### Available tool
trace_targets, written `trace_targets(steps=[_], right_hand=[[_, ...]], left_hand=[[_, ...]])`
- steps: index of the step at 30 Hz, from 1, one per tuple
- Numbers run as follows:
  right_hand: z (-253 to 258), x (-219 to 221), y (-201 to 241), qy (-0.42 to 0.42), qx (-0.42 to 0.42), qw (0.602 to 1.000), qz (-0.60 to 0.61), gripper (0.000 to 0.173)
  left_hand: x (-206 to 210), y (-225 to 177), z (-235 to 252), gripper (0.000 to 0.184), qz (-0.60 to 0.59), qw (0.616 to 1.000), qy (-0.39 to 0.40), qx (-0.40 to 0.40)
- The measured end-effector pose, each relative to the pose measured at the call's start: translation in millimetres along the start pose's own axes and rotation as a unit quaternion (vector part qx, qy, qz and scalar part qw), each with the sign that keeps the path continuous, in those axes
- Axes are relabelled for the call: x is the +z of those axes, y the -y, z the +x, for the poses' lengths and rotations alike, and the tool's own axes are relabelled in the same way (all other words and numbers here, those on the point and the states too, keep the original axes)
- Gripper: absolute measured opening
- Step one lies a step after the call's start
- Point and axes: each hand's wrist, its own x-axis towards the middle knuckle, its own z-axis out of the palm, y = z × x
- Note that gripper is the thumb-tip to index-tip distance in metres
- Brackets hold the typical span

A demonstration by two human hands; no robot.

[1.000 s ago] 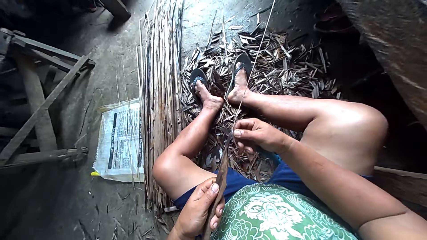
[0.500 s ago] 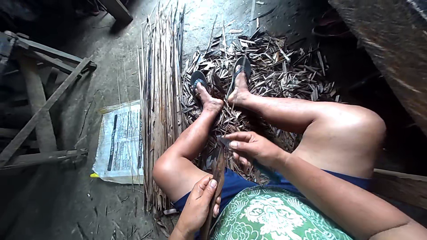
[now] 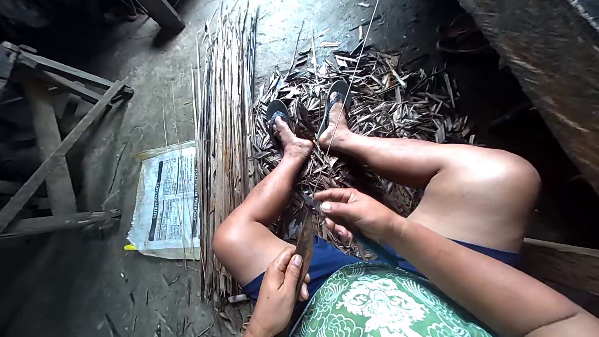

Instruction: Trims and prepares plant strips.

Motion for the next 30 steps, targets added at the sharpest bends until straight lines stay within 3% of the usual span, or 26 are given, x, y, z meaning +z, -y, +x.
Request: trace_targets(steps=[9, 12, 16, 18, 21, 24, 30], right_hand=[[3.6, -42.2, 63.4, -0.134, -0.085, 0.987, 0.004, 0.032], [6.7, -48.2, 65.8, -0.158, -0.102, 0.982, 0.024, 0.033], [8.7, -20.4, 26.2, -0.068, -0.034, 0.997, 0.008, 0.037], [7.9, -7.2, 2.5, -0.011, -0.008, 1.0, 0.014, 0.04], [5.6, -1.9, -15.9, 0.042, 0.001, 0.998, 0.054, 0.037], [5.9, -9.9, -0.8, 0.014, -0.011, 0.999, 0.045, 0.036], [10.7, -27.8, 30.3, -0.03, -0.026, 0.998, 0.051, 0.033]], left_hand=[[-18.1, 15.3, -18.9, 0.029, 0.076, 0.997, -0.011, 0.005], [-18.5, 17.3, -20.5, 0.03, 0.099, 0.994, -0.032, -0.011], [-16.5, 12.4, -10.5, 0.038, -0.08, 0.995, 0.062, -0.013], [-16.6, 11.5, -3.2, 0.041, -0.221, 0.964, 0.143, -0.039], [-19.5, 9.7, 0.6, 0.039, -0.397, 0.876, 0.254, -0.101], [-21.8, 10.3, -1.8, 0.034, -0.487, 0.802, 0.314, -0.146], [-22.0, 15.9, -6.8, 0.031, -0.51, 0.777, 0.337, -0.151]])
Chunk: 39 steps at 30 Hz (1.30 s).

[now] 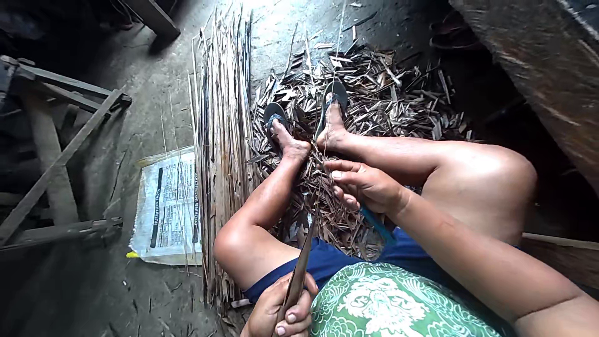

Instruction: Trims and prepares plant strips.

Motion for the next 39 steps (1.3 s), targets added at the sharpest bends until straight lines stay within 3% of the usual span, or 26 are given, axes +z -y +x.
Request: trace_targets(steps=[5, 13, 16, 21, 24, 30, 36, 39], right_hand=[[-17.0, 18.2, -33.1, 0.061, 0.056, 0.996, -0.022, 0.035], [13.1, -13.7, 27.2, -0.06, -0.014, 0.997, -0.053, 0.034], [17.0, -17.2, 29.6, -0.075, -0.022, 0.996, -0.034, 0.035], [-10.6, 12.0, -26.8, 0.039, 0.067, 0.997, -0.022, 0.037], [-14.7, 15.6, -32.1, 0.053, 0.059, 0.997, 0.017, 0.035], [13.6, -10.9, 6.7, -0.004, -0.01, 0.999, 0.032, 0.033], [-14.6, 17.5, -40.1, 0.061, 0.065, 0.996, 0.009, 0.035], [-11.1, 11.7, -26.9, 0.026, 0.043, 0.999, 0.0, 0.036]], left_hand=[[-4.7, -0.3, 4.1, 0.031, 0.033, 0.999, -0.024, 0.021], [-7.7, 4.9, -8.6, 0.036, 0.162, 0.982, -0.086, 0.039], [-9.1, 6.5, -10.2, 0.038, 0.194, 0.975, -0.093, 0.045], [-2.3, 0.2, -0.2, 0.029, 0.0, 0.999, -0.041, 0.008], [-0.1, 0.6, 2.8, 0.023, -0.109, 0.994, -0.014, -0.007], [1.1, 12.3, 0.8, 0.02, -0.152, 0.988, 0.005, -0.019], [-2.0, 7.8, 7.5, 0.021, -0.147, 0.989, 0.003, -0.003], [-4.0, 9.4, 4.3, 0.02, -0.155, 0.988, -0.017, -0.015]])
